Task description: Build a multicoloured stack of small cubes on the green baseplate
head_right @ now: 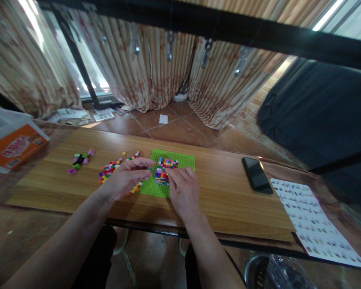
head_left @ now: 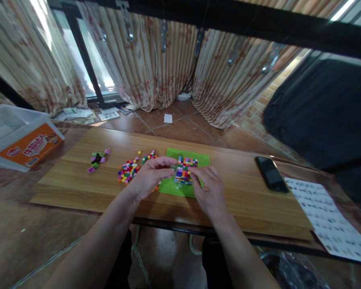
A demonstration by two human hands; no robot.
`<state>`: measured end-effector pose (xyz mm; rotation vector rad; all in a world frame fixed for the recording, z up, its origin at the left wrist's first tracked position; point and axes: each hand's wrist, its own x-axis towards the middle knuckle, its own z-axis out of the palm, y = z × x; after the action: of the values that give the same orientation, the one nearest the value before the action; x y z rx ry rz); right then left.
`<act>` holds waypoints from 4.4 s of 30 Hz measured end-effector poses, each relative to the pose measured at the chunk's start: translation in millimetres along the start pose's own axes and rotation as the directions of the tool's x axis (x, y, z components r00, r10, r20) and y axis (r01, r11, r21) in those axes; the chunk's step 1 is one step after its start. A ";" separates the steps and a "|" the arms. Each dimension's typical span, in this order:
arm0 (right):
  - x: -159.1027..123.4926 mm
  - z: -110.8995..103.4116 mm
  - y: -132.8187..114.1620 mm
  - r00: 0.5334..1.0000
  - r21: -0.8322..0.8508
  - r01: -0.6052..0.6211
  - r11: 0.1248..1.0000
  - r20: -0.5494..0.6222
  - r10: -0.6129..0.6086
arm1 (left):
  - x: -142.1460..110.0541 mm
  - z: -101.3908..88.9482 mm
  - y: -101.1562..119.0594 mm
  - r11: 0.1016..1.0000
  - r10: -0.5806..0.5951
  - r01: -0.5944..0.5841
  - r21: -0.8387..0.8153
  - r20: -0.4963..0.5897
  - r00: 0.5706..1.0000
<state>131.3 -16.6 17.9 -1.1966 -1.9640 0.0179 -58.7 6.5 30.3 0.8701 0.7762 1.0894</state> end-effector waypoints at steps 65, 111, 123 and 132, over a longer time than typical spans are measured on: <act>-2.8 24.8 16.4 0.813 0.381 -0.554 0.740 0.057 0.579 | 1.4 -2.3 -1.1 1.000 -0.021 0.021 0.005 -0.001 1.000; 2.2 23.6 10.3 0.774 0.387 -0.603 0.698 0.071 0.630 | 2.2 -1.4 -3.7 0.999 -0.037 0.037 0.031 0.002 0.999; 2.0 27.0 13.7 0.788 0.429 -0.573 0.698 0.053 0.614 | 3.0 1.5 -10.7 0.997 -0.061 0.061 0.038 0.002 0.998; 0.6 23.5 11.9 0.789 0.433 -0.575 0.694 0.068 0.610 | 1.2 2.4 -3.9 0.999 -0.038 0.038 0.032 0.002 0.999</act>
<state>124.8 -0.8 -2.1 -1.4389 -1.3137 0.7018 -54.7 6.3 27.8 0.8807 0.8069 1.0447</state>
